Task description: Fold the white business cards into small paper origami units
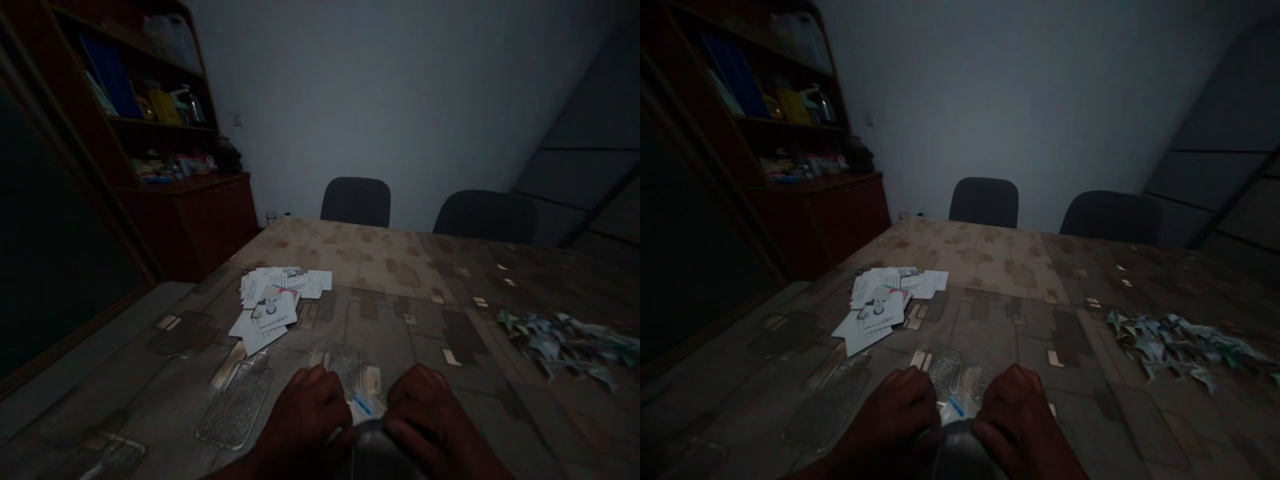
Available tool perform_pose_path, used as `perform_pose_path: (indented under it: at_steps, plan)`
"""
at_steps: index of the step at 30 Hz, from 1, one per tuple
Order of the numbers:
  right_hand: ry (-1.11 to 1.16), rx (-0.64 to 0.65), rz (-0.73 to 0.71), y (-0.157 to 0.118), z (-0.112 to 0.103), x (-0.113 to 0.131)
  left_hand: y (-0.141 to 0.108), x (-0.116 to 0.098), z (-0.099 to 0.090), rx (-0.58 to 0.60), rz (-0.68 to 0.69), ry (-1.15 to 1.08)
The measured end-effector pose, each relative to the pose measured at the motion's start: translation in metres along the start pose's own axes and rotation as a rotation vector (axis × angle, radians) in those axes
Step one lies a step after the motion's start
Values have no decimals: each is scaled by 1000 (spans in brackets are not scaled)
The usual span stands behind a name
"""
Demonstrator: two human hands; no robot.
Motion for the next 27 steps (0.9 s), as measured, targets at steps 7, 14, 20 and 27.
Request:
perform_pose_path:
  at_steps: [7, 14, 20, 27]
  plan:
    - [57, -36, 157, 6, 7, -4, 1, -6, -5, 65, -214, -164]
    - [-30, -61, 227, 6, 21, -14, 5, -7, -4, 91, -223, -80]
    - [-104, -87, 206, 6, 25, -19, 8, -9, -7, 122, -278, -38]
    - [-120, -67, 255, 6, 25, -14, 8, -12, -13, 157, -310, -47]
Point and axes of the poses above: each hand's wrist, its own y-axis towards the middle knuckle, its own z-axis out of the palm, x = y × z, the point moved 1 cm from there along y, towards the middle knuckle, and after that the axes turned 10 degrees about x, right-handed, at the moved point
